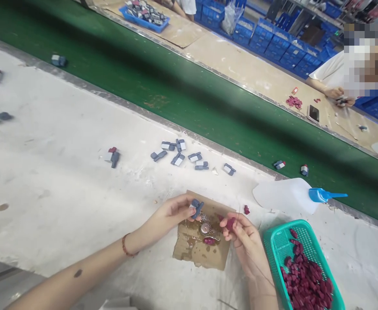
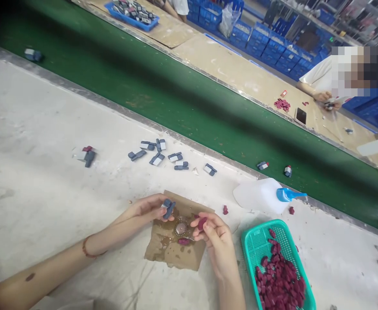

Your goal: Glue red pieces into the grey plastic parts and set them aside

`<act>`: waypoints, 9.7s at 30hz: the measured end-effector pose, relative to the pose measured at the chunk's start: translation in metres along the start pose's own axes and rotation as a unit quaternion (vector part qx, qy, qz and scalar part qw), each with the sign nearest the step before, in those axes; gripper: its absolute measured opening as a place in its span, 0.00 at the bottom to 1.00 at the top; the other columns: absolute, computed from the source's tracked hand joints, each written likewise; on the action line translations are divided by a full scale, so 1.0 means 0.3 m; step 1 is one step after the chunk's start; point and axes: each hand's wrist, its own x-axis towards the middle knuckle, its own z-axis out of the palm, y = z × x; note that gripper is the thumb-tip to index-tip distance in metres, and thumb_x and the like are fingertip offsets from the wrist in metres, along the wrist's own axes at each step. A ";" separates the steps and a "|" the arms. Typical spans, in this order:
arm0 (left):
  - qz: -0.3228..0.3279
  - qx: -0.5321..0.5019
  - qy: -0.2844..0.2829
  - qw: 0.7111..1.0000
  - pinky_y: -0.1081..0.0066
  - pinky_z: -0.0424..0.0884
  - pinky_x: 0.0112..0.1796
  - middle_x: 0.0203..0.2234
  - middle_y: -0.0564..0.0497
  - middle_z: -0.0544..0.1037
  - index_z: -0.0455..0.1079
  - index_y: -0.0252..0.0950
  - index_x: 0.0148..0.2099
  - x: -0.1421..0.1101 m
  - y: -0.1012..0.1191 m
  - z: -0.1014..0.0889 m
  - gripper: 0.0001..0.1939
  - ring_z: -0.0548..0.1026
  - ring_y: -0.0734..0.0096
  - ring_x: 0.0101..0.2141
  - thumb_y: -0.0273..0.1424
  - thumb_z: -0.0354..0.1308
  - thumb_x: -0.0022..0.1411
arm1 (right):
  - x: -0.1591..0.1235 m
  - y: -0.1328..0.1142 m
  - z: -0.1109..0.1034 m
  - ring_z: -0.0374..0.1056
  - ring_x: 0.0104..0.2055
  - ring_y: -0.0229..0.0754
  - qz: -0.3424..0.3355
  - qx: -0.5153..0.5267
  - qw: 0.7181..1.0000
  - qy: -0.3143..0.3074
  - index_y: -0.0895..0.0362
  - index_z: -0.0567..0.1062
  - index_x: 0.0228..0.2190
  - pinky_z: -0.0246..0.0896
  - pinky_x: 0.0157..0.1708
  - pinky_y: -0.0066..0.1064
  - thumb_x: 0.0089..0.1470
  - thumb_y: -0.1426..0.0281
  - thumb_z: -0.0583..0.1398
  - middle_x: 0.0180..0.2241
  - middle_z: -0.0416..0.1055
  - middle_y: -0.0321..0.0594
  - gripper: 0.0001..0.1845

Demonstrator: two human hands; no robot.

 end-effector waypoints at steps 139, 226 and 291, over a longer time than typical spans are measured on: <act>0.072 0.652 0.348 0.670 0.50 0.57 0.53 0.56 0.26 0.63 0.61 0.21 0.61 0.482 0.378 -0.397 0.29 0.59 0.36 0.55 0.36 0.51 0.64 | -0.260 0.050 -0.474 0.73 0.36 0.52 -0.123 -0.611 0.705 0.337 0.55 0.77 0.29 0.67 0.39 0.43 0.52 0.61 0.52 0.35 0.76 0.48 0.16; 0.362 0.527 -0.083 0.764 0.65 0.65 0.38 0.29 0.46 0.74 0.70 0.34 0.44 0.016 -0.098 0.007 0.20 0.66 0.62 0.33 0.38 0.39 0.74 | 0.010 0.121 0.063 0.64 0.20 0.36 -0.169 -0.228 0.958 0.035 0.55 0.73 0.23 0.61 0.20 0.27 0.58 0.54 0.60 0.19 0.70 0.35 0.20; 0.342 0.694 -0.112 0.624 0.55 0.67 0.49 0.49 0.38 0.73 0.68 0.32 0.56 0.479 0.126 0.073 0.16 0.69 0.52 0.49 0.30 0.51 0.68 | -0.291 -0.032 -0.340 0.72 0.25 0.43 -0.172 -0.347 0.852 0.351 0.55 0.80 0.29 0.70 0.25 0.31 0.47 0.56 0.64 0.29 0.77 0.42 0.15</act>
